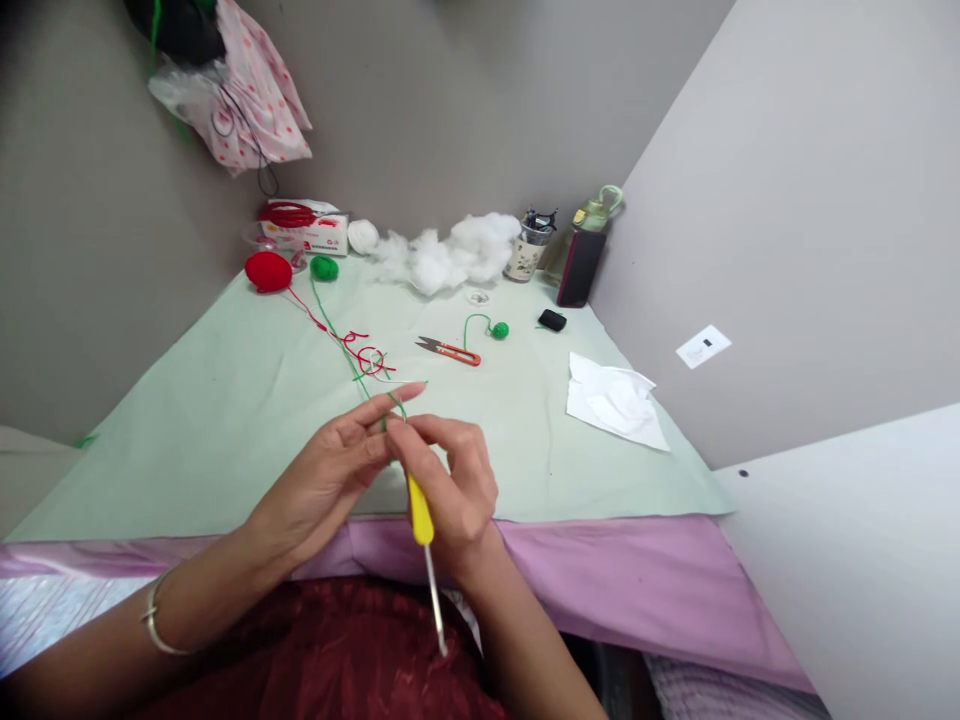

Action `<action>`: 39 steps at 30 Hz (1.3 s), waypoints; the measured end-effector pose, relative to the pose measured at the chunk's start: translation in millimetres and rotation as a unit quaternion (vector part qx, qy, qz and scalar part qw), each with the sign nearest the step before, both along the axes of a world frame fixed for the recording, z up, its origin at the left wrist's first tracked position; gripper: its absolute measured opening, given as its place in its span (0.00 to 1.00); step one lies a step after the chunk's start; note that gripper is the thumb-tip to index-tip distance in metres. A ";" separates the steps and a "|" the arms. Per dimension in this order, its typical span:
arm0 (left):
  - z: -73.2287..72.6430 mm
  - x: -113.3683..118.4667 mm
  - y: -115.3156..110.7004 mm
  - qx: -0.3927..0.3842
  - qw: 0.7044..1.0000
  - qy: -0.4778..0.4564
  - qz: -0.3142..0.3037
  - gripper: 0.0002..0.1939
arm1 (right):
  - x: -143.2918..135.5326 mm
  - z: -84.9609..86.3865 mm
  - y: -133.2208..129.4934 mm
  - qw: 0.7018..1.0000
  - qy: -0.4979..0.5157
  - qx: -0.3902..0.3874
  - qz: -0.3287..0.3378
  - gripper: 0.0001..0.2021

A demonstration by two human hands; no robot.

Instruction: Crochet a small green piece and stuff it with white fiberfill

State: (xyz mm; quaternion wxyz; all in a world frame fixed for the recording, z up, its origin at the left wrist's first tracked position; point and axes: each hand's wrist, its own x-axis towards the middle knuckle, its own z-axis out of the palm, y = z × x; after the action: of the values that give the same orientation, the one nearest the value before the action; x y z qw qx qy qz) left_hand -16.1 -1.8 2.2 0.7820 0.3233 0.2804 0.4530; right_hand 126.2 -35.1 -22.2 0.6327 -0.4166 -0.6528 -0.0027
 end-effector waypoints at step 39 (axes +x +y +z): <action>-0.5 -4.6 -7.3 0.081 0.995 0.057 -0.005 0.24 | -5.4 4.4 -3.8 0.963 0.228 -0.099 0.102 0.11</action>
State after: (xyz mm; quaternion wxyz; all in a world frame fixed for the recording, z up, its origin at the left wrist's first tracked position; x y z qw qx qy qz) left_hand -20.7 -9.1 1.7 0.7383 0.4122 0.2851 0.4514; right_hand 120.8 -38.9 -17.8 0.7176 -0.3974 -0.5274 0.2215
